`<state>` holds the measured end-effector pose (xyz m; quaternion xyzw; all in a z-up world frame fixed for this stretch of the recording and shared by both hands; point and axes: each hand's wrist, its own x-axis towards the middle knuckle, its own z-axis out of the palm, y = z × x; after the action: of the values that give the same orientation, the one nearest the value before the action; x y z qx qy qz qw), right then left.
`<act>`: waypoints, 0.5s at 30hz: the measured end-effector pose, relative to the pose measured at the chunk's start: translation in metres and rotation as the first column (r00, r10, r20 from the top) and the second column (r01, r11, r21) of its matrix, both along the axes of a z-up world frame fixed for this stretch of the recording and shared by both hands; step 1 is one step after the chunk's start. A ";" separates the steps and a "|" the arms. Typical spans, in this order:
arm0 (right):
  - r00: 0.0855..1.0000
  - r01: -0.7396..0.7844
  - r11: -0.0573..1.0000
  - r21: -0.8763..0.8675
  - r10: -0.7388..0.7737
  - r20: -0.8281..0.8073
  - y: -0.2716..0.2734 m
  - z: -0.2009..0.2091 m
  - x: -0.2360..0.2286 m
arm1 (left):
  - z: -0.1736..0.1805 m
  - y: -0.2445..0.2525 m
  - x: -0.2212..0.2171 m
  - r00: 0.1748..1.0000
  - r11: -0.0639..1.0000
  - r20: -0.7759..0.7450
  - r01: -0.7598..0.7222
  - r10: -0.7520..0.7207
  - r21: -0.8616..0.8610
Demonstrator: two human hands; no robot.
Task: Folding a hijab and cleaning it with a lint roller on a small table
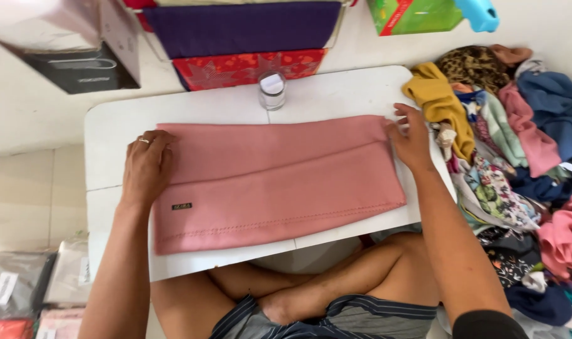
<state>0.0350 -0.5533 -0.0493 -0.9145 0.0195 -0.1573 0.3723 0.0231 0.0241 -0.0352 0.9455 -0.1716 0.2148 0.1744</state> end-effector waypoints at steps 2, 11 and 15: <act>0.995 -0.044 0.998 -0.036 0.047 0.084 0.008 0.013 -0.016 | 0.008 0.001 -0.022 0.999 0.998 -0.037 -0.014 0.011 -0.066; 0.898 -0.433 0.881 -0.190 0.403 -0.176 0.015 0.057 -0.117 | 0.015 -0.001 -0.128 0.951 0.986 -0.266 0.166 -0.157 0.009; 0.865 -0.467 0.870 -0.157 0.413 -0.284 0.018 0.064 -0.126 | 0.021 0.000 -0.136 0.924 0.991 -0.359 0.135 -0.134 -0.023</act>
<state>-0.0912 -0.5350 0.0145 -0.9422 -0.1629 0.0436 0.2894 -0.1126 0.0241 -0.0146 0.9550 -0.2018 0.0257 0.2159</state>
